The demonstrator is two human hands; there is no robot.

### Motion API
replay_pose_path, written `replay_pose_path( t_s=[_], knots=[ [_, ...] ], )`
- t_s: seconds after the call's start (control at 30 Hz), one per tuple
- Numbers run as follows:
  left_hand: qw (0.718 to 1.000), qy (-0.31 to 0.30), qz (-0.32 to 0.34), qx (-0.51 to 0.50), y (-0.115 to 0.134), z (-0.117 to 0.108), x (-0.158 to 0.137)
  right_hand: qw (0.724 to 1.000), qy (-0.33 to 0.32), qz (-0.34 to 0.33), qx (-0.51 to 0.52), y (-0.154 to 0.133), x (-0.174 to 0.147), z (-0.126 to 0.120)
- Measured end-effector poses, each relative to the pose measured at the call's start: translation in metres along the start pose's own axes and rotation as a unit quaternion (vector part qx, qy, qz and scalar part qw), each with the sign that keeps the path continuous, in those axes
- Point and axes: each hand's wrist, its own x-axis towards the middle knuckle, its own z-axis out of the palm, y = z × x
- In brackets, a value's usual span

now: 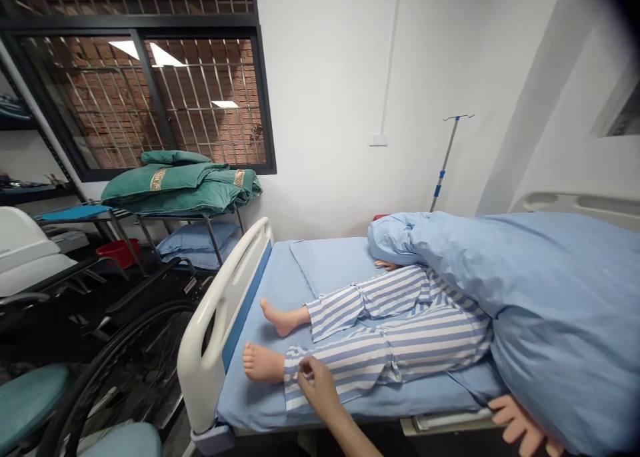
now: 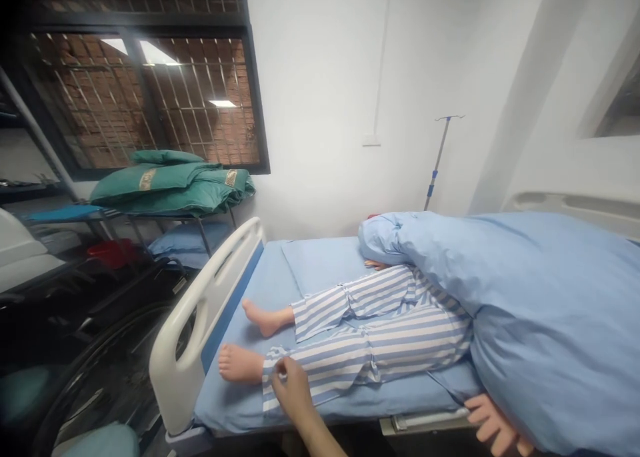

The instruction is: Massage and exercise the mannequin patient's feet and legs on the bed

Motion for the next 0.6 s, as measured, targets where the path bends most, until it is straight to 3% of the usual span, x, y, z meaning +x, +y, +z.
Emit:
replay_pose_path(
  t_s=[0.17, 0.3, 0.4, 0.47, 0.5, 0.53, 0.6],
  knots=[
    [0.998, 0.009, -0.069, 0.003, 0.031, -0.025, 0.105, 0.965, -0.091, -0.106, -0.223, -0.001, 0.042, 0.027],
    [0.980, 0.087, -0.179, 0.018, 0.052, -0.036, 0.145, 0.953, -0.112, -0.105, -0.260, 0.018, 0.040, 0.045],
    [0.968, 0.125, -0.217, 0.012, 0.052, -0.031, 0.139, 0.953, -0.096, -0.106, -0.267, 0.031, 0.036, 0.034],
    [0.984, 0.073, -0.161, -0.012, 0.040, -0.019, 0.118, 0.953, -0.089, -0.104, -0.272, 0.038, 0.034, 0.018],
    [0.995, 0.043, -0.085, -0.031, 0.031, -0.011, 0.102, 0.952, -0.084, -0.100, -0.276, 0.041, 0.033, 0.009],
    [0.997, 0.026, -0.052, -0.041, 0.020, -0.003, 0.084, 0.952, -0.077, -0.096, -0.281, 0.045, 0.033, 0.000],
    [0.998, 0.004, -0.028, -0.049, -0.002, 0.011, 0.040, 0.949, -0.066, -0.090, -0.293, 0.052, 0.031, -0.017]
  ],
)
